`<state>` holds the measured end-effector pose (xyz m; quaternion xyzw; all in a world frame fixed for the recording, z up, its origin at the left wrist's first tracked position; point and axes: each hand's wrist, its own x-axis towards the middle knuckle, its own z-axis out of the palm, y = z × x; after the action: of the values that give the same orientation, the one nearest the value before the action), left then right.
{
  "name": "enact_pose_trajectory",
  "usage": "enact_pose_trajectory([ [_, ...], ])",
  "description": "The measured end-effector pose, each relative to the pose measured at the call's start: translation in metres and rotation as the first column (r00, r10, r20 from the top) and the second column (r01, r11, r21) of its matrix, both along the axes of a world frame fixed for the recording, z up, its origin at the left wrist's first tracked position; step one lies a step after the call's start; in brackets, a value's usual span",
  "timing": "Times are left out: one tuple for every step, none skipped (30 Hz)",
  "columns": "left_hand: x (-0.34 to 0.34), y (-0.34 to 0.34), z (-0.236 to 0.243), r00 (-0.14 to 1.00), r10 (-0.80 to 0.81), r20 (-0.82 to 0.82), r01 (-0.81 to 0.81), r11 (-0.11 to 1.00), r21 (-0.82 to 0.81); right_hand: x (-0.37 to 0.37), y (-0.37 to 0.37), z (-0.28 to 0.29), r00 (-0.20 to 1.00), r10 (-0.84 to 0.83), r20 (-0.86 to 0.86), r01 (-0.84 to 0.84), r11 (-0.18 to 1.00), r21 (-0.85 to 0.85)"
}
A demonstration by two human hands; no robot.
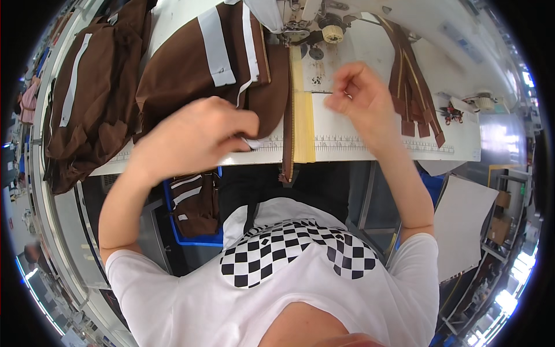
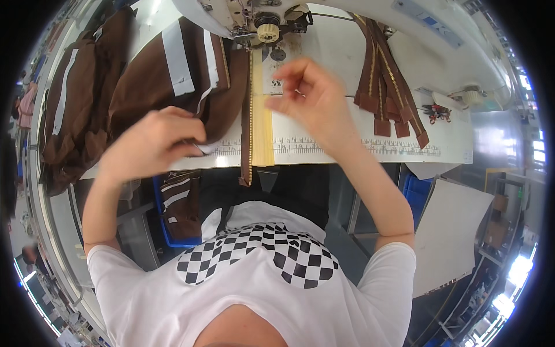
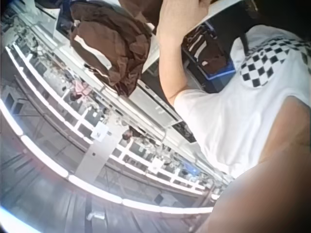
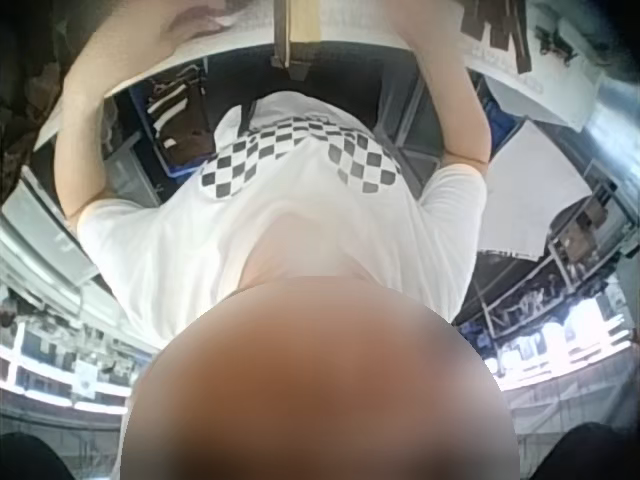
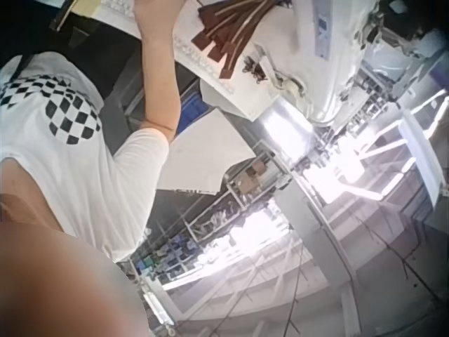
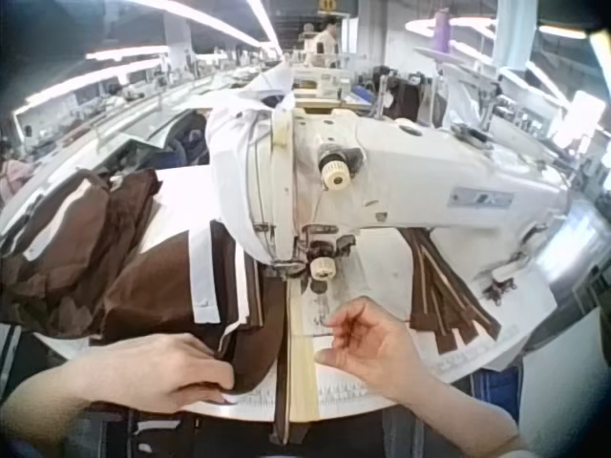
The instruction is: Sewing a zipper onto a piece of brown fabric using an industrial sewing machine.
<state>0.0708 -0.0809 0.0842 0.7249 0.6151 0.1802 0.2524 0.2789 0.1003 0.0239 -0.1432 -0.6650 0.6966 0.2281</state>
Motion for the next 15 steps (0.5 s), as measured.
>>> enact_pose_trajectory([
  [-0.011,0.008,0.012,0.999,0.047,0.016,-0.046,0.997,-0.069,0.003,-0.01,-0.001,0.994,-0.059,0.093,0.021,0.932,0.361],
  [-0.025,0.011,0.021,0.991,0.131,0.03,-0.129,0.99,-0.053,0.008,-0.029,0.001,0.999,-0.007,0.046,-0.028,0.705,0.709],
  [-0.046,0.015,0.032,0.979,0.203,-0.017,-0.203,0.979,-0.009,0.013,-0.043,-0.009,0.983,0.143,0.114,-0.173,0.527,0.832],
  [-0.067,0.019,0.043,0.918,0.353,-0.181,-0.35,0.936,0.048,0.019,-0.056,-0.02,0.973,0.18,0.145,-0.207,0.399,0.893],
  [-0.089,0.023,0.05,0.833,0.501,-0.236,-0.453,0.861,0.229,0.02,-0.059,-0.028,0.985,0.146,0.092,-0.13,0.275,0.953],
  [-0.089,0.026,0.055,0.836,0.499,-0.228,-0.452,0.862,0.229,0.023,-0.058,-0.033,0.994,0.107,0.039,-0.054,0.143,0.988],
  [-0.082,0.007,0.077,0.768,0.598,-0.229,-0.509,0.788,0.347,0.022,-0.062,-0.028,0.987,0.161,0.012,-0.036,0.145,0.989],
  [-0.076,0.021,0.075,0.755,0.63,-0.183,-0.506,0.737,0.449,0.024,-0.059,-0.031,0.99,0.144,0.006,-0.025,0.13,0.991],
  [-0.054,0.023,0.063,0.788,0.6,-0.138,-0.484,0.742,0.465,0.025,-0.057,-0.034,0.992,0.129,-0.001,-0.014,0.117,0.993],
  [-0.016,0.018,0.055,0.814,0.572,-0.103,-0.463,0.746,0.479,0.029,-0.056,-0.033,0.994,0.109,0.006,-0.019,0.119,0.993],
  [-0.007,0.01,0.038,0.923,0.329,-0.199,-0.189,0.84,0.509,0.029,-0.055,-0.028,0.99,0.133,0.053,-0.069,0.122,0.99],
  [0.016,0.004,0.021,0.963,0.142,-0.228,-0.018,0.881,0.474,0.029,-0.051,-0.025,0.983,0.154,0.105,-0.125,0.127,0.984],
  [0.038,-0.01,0.004,0.987,0.051,-0.152,0.02,0.901,0.433,0.026,-0.053,-0.02,0.977,0.212,0.036,-0.064,0.127,0.99],
  [0.05,-0.02,-0.007,0.974,0.018,-0.224,0.066,0.929,0.365,0.027,-0.055,-0.018,0.974,0.226,0.034,-0.063,0.123,0.99],
  [0.06,-0.025,-0.027,0.984,0.083,-0.157,-0.009,0.905,0.425,0.029,-0.056,-0.017,0.967,0.256,0.018,-0.049,0.114,0.992],
])
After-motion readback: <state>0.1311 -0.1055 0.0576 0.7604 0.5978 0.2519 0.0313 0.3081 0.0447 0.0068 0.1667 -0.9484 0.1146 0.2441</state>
